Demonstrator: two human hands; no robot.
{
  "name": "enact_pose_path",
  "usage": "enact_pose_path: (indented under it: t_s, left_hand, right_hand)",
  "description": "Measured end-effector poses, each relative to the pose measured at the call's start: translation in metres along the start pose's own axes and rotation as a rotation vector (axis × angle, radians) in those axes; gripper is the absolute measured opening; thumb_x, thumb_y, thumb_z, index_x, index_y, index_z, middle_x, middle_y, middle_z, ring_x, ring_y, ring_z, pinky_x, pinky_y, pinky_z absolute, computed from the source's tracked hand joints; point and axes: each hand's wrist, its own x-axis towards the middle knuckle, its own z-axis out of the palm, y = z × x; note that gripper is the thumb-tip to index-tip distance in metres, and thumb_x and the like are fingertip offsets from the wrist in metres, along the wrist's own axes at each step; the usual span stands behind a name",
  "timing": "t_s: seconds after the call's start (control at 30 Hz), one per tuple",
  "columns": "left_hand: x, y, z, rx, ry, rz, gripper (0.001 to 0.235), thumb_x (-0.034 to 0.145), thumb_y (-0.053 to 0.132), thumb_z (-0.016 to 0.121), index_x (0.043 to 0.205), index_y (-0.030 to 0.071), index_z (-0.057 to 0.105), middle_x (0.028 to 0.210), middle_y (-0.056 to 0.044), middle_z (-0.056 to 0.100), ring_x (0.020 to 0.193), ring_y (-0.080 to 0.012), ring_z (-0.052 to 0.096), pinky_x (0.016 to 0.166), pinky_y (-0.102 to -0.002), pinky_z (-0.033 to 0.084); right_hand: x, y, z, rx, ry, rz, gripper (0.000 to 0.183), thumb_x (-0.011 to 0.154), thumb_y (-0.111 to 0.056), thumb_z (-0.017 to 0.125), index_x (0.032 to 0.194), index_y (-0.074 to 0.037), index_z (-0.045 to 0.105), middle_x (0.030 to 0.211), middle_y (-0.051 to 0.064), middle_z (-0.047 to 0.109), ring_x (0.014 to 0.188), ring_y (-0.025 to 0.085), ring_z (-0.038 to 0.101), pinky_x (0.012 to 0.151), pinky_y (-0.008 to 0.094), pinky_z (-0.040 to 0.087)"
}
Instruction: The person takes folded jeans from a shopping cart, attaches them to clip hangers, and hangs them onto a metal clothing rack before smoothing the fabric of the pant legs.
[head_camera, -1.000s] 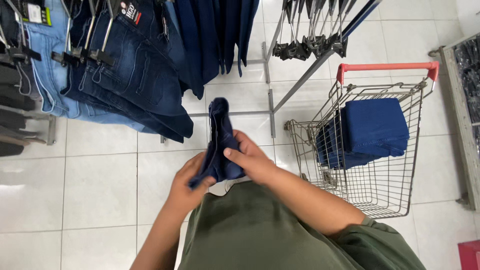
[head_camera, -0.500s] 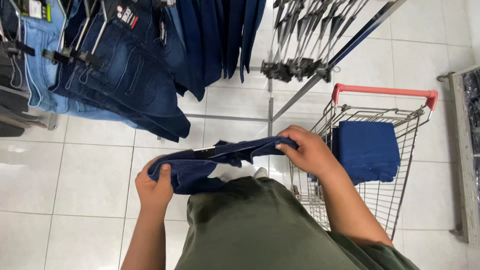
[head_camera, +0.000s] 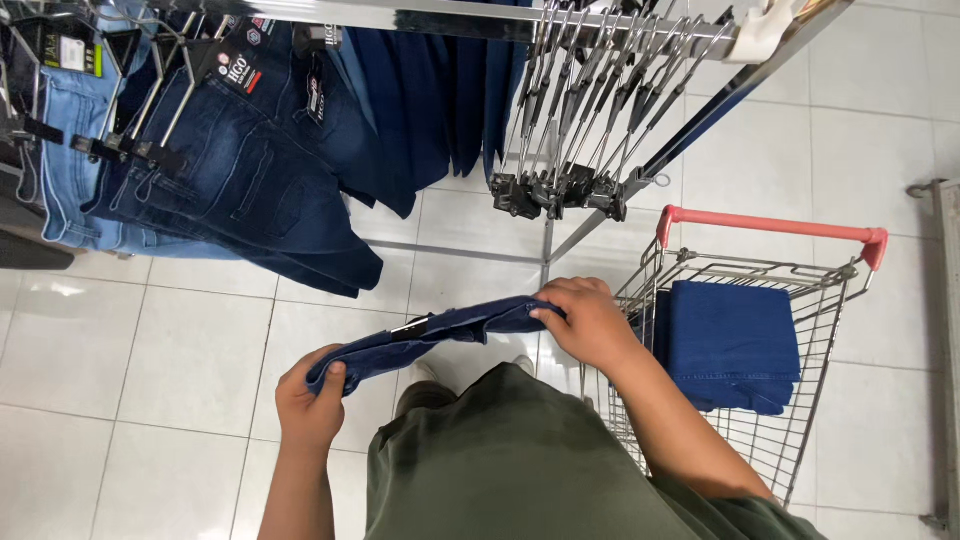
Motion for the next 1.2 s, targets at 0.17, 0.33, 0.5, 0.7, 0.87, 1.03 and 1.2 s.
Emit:
enact_pose_path:
  t_s: [0.17,0.33,0.5,0.7,0.87,1.03,1.2]
  left_hand:
    - [0.019,-0.025,-0.014,-0.013,0.021,-0.008,0.032,0.098,0.029,0.063,0.103,0.000,0.074,0.097,-0.008,0.073,0.091,-0.0186,0.068,0.080,-0.030,0.053]
    - [0.054,-0.053,-0.037,0.021,-0.014,-0.016,0.026,0.096,0.024,0.066,0.104,0.001,0.075,0.096,-0.008,0.074,0.090,-0.0167,0.069,0.082,-0.029,0.053]
    - [0.106,-0.061,-0.062,0.113,-0.203,0.056,0.025,0.093,0.025,0.067,0.101,0.004,0.078,0.098,-0.007,0.078,0.093,-0.0197,0.073,0.090,-0.031,0.055]
    - [0.152,-0.092,-0.099,0.107,-0.348,0.104,0.022,0.094,0.024,0.067,0.100,0.005,0.076,0.095,-0.006,0.078,0.089,-0.0191,0.073,0.085,-0.031,0.054]
    - [0.179,-0.117,-0.130,0.099,-0.407,0.052,0.028,0.094,0.029,0.068,0.105,0.006,0.078,0.100,-0.006,0.080,0.094,-0.0172,0.074,0.087,-0.030,0.055]
    - [0.202,-0.142,-0.147,-0.100,-0.376,0.186,0.012,0.089,0.007,0.077,0.097,0.000,0.079,0.084,-0.017,0.078,0.081,-0.0289,0.076,0.073,-0.041,0.057]
    - [0.210,-0.140,-0.156,-0.101,-0.358,0.160,0.013,0.090,0.012,0.078,0.098,0.002,0.080,0.081,-0.015,0.077,0.079,-0.0253,0.076,0.071,-0.038,0.058]
  right_hand:
    - [0.021,-0.020,0.016,0.043,-0.120,0.182,0.038,0.098,-0.041,0.060,0.123,-0.014,0.072,0.125,0.004,0.073,0.117,0.028,0.066,0.109,0.048,0.035]
    - [0.054,-0.058,0.025,0.015,-0.178,0.365,0.036,0.095,-0.035,0.059,0.125,-0.020,0.071,0.133,-0.001,0.068,0.123,0.030,0.059,0.105,0.047,0.033]
    - [0.109,-0.108,0.046,0.602,0.301,0.519,0.074,0.094,-0.028,0.057,0.161,-0.018,0.025,0.169,0.002,0.032,0.154,0.027,0.038,0.096,0.039,0.051]
    - [0.169,-0.126,0.090,0.963,0.855,0.450,0.059,0.098,-0.016,0.057,0.153,-0.011,0.036,0.161,0.006,0.043,0.139,0.028,0.057,0.119,0.038,0.043]
    - [0.197,-0.139,0.097,0.866,0.977,0.537,0.064,0.099,-0.023,0.062,0.153,-0.006,0.032,0.157,0.015,0.046,0.139,0.029,0.057,0.117,0.041,0.046]
    - [0.221,-0.136,0.097,0.937,1.238,0.376,0.061,0.104,-0.014,0.069,0.153,-0.013,0.033,0.148,0.006,0.055,0.119,0.014,0.066,0.099,0.028,0.058]
    - [0.227,-0.160,0.086,1.554,1.480,0.369,0.044,0.102,-0.018,0.069,0.142,-0.014,0.050,0.138,0.004,0.066,0.108,0.027,0.075,0.101,0.047,0.063]
